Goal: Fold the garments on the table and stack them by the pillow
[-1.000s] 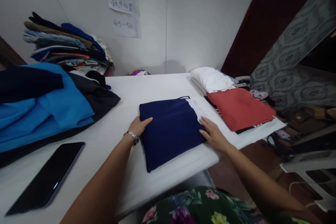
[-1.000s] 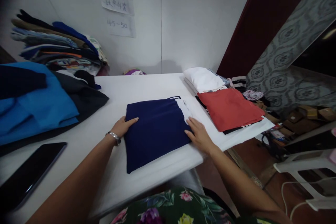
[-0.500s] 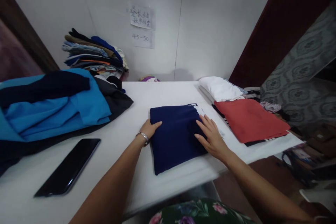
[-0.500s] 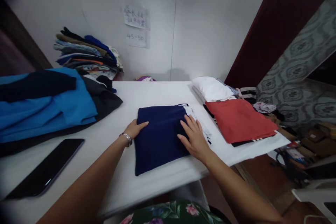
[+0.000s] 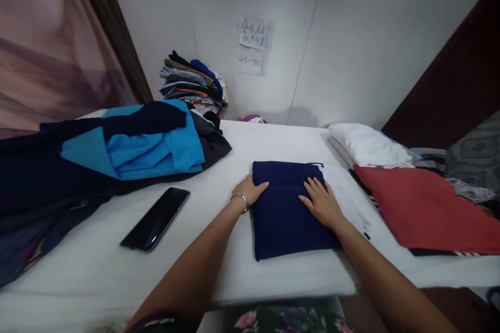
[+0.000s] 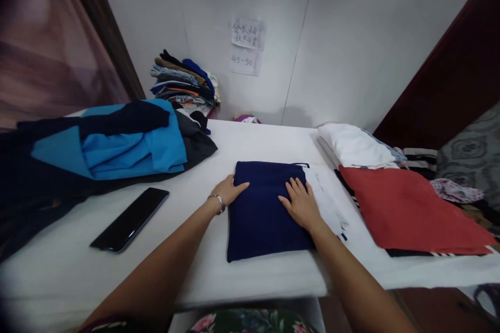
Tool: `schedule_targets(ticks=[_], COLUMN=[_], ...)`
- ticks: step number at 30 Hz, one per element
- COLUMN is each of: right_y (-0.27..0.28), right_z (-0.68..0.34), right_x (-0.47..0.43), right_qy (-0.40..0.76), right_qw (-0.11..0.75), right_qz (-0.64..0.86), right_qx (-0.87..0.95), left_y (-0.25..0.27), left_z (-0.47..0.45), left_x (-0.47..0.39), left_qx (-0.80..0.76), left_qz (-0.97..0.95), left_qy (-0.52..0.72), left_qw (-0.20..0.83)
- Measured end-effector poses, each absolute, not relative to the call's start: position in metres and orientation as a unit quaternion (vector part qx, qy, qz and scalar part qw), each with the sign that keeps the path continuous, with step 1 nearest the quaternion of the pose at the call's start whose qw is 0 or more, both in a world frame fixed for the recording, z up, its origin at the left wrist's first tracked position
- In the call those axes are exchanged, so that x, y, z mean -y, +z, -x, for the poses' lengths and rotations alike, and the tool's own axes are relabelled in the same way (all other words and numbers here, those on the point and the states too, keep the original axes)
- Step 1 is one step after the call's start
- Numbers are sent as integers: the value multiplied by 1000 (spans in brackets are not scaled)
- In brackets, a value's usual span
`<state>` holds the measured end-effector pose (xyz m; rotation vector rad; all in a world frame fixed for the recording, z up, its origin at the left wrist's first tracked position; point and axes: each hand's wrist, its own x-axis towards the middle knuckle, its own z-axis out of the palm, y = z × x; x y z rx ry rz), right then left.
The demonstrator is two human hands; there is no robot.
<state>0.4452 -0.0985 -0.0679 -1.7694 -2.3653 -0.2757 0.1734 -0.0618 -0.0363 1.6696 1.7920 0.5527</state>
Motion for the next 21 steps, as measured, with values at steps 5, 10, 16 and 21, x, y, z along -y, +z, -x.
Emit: schedule_targets(ticks=[5, 10, 16, 21], right_y=[-64, -60, -56, -44], right_z=[-442, -440, -438, -436], right_x=[100, 101, 103, 102], right_qy=[-95, -98, -72, -13], right_qw=[85, 74, 77, 73], right_qz=[592, 596, 599, 609], right_qx=[796, 794, 794, 790], left_y=[-20, -29, -50, -48], left_z=[-189, -215, -215, -214], left_x=[58, 33, 19, 21], left_qx=[-656, -592, -602, -606], left_qz=[-712, -789, -786, -784], left_qy=[219, 127, 51, 49], left_qw=[121, 104, 128, 125])
